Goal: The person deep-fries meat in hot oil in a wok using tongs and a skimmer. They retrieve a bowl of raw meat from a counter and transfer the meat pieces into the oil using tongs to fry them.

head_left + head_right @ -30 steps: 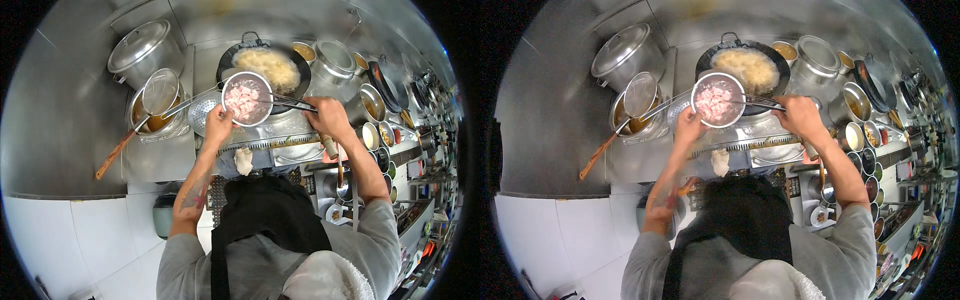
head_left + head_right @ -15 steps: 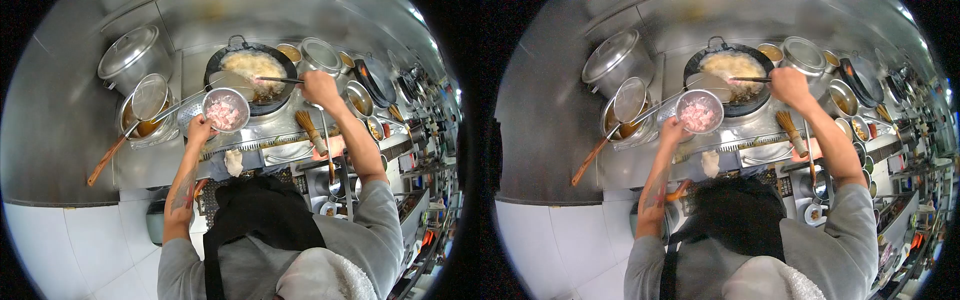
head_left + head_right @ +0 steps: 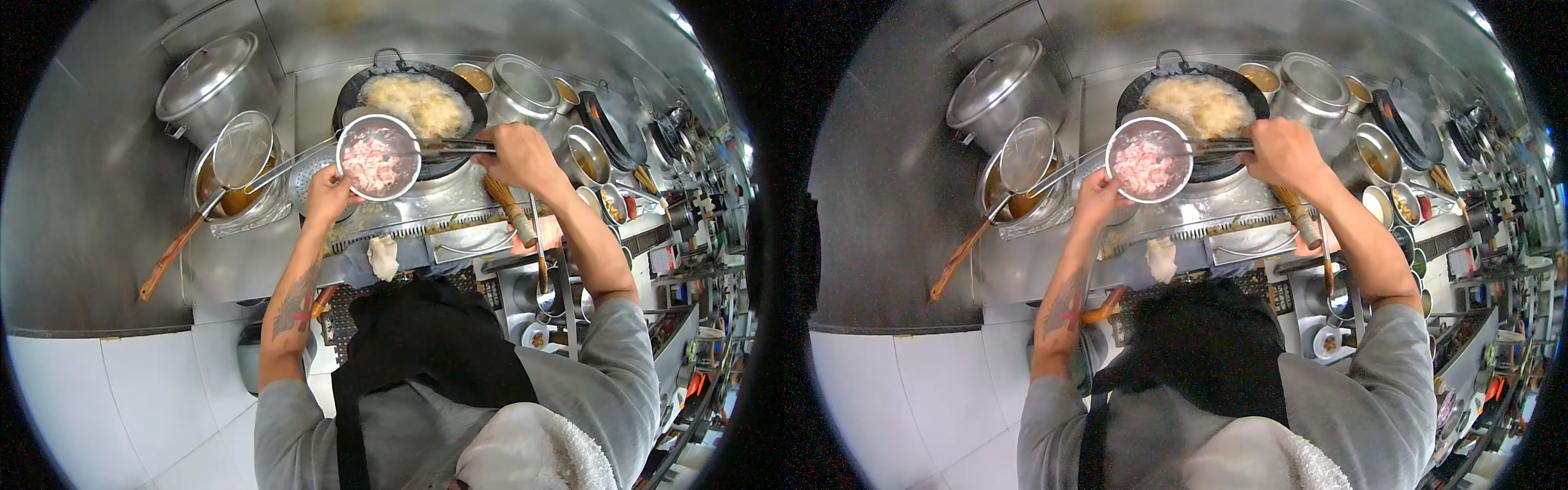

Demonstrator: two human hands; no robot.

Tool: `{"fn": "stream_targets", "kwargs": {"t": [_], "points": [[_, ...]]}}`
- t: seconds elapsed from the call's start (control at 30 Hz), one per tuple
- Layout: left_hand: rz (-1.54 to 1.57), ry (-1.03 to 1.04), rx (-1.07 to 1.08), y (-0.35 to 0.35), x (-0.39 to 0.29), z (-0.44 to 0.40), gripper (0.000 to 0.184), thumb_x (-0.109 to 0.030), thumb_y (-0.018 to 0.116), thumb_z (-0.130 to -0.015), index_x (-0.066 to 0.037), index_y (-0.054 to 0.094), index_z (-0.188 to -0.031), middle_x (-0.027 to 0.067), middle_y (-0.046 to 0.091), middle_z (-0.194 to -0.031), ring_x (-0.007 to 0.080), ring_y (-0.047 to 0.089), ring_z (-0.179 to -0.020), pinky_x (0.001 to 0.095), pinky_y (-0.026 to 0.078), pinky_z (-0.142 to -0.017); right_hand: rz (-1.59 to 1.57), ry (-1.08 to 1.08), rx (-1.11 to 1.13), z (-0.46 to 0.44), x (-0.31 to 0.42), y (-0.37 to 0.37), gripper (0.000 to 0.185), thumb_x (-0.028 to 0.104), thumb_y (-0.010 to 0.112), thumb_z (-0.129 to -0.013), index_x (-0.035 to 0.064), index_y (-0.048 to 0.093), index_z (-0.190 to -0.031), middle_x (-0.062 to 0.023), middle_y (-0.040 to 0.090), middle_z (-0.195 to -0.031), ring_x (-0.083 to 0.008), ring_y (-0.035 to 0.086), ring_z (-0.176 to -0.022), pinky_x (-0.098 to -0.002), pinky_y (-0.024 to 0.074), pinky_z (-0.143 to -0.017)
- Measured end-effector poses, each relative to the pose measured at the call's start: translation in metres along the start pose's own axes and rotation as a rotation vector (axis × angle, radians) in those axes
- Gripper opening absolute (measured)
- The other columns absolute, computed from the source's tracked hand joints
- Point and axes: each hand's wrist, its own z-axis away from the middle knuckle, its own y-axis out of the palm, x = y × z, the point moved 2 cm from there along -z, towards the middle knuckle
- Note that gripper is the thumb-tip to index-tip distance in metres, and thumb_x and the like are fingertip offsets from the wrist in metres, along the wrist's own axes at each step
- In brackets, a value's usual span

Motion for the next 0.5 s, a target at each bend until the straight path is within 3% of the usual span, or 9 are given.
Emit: {"fn": "stream_targets", "kwargs": {"t": [0.2, 0.27, 0.4, 0.47, 0.5], "points": [[-0.042, 0.063, 0.148, 0.021, -0.007, 0.002, 0.009, -0.002, 0.054, -0.09, 0.004, 0.061, -0.09, 0.0064, 0.06, -0.078, 0.0143, 0.064, -0.064, 0.0274, 0.061, -0.054, -0.007, -0.01, 0.137, -0.006, 0.007, 0.018, 0.028, 0.03, 0.073, -0.075, 0.0043, 0.071, -0.087, -0.0211, 0.066, -0.076, -0.0378, 0.066, -0.078, -0.045, 0.0529, -0.071], [0.03, -0.128, 0.077, 0.02, -0.004, 0.003, 0.011, -0.003, 0.054, -0.091, 0.004, 0.061, -0.093, 0.0093, 0.063, -0.083, 0.0163, 0.065, -0.064, 0.0277, 0.06, -0.053, -0.027, 0.03, 0.132, -0.003, 0.0, 0.015, 0.029, 0.03, 0.071, -0.077, 0.0061, 0.072, -0.094, -0.0204, 0.067, -0.079, -0.0372, 0.066, -0.078, -0.0446, 0.053, -0.072], [0.037, -0.109, 0.024, 0.002, 0.024, -0.003, 0.014, -0.004, 0.053, -0.092, 0.006, 0.061, -0.098, 0.0116, 0.064, -0.086, 0.0181, 0.067, -0.064, 0.028, 0.061, -0.054, -0.086, 0.082, 0.046, 0.003, -0.014, -0.01, 0.027, 0.03, 0.071, -0.078, 0.0083, 0.073, -0.095, -0.0192, 0.068, -0.081, -0.0362, 0.067, -0.077, -0.0434, 0.0532, -0.072], [0.021, -0.131, -0.035, -0.003, 0.03, -0.002, 0.014, -0.004, 0.053, -0.092, 0.007, 0.06, -0.099, 0.0112, 0.064, -0.086, 0.0184, 0.067, -0.066, 0.0286, 0.061, -0.055, -0.043, 0.206, 0.027, 0.001, -0.031, -0.014, 0.026, 0.03, 0.07, -0.079, 0.0094, 0.074, -0.094, -0.0182, 0.068, -0.082, -0.0349, 0.067, -0.076, -0.0422, 0.0533, -0.072], [0.129, -0.136, -0.001, -0.002, 0.029, 0.0, 0.014, -0.004, 0.052, -0.092, 0.007, 0.059, -0.098, 0.011, 0.064, -0.086, 0.0185, 0.067, -0.066, 0.0292, 0.061, -0.057, -0.041, 0.197, -0.015, 0.001, -0.033, -0.013, 0.023, 0.027, 0.069, -0.079, 0.007, 0.074, -0.089, -0.0184, 0.069, -0.081, -0.035, 0.068, -0.075, -0.0432, 0.0541, -0.07]]}}
